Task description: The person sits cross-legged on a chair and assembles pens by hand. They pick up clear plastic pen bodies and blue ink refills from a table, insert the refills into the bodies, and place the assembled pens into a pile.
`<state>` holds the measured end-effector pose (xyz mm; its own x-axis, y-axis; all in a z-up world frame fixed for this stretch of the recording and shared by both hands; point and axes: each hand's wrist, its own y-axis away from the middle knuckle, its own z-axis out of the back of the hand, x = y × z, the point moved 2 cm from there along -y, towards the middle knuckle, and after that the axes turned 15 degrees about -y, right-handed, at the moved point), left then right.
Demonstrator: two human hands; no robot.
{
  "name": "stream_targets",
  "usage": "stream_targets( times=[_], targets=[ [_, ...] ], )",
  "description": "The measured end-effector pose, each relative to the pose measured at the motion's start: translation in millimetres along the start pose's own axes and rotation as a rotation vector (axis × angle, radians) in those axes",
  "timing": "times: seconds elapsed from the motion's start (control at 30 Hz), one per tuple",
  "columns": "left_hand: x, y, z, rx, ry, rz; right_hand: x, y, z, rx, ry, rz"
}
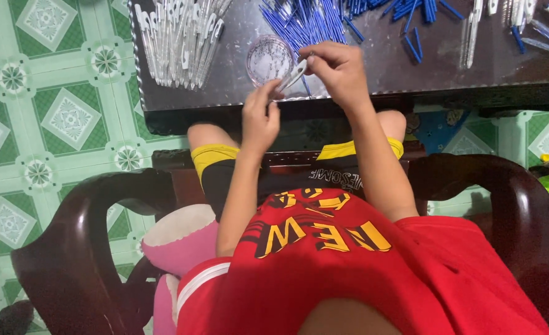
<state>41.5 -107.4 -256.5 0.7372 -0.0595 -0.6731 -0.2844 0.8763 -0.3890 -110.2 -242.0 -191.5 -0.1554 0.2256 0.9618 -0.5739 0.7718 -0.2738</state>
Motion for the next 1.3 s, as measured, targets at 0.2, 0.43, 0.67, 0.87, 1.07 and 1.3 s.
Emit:
stream_targets(
  times=[0.2,0.43,0.67,0.87,1.07,1.3],
  targets=[
    [-33,-6,-23,0.030,0.307,0.000,22,21,-18,-0.026,-0.047,-0.055],
    [-46,-6,-20,-0.028,0.452,-0.034,43,31,-16,-0.041,0.063,0.128],
    [-53,-1,-10,0.015,0.537,0.060,56,29,-14,-0.094,-0.299,0.137],
    [-64,-2,-12,0.036,0.786,0.057,48,39,-17,-0.003,-0.358,0.073],
    [-71,-4,-7,0.002,0.862,0.109,52,43,-12,0.078,-0.292,0.076],
    [-72,-2,-5,0.042,0.854,0.079,65,37,-2,0.168,-0.250,0.104]
  ],
)
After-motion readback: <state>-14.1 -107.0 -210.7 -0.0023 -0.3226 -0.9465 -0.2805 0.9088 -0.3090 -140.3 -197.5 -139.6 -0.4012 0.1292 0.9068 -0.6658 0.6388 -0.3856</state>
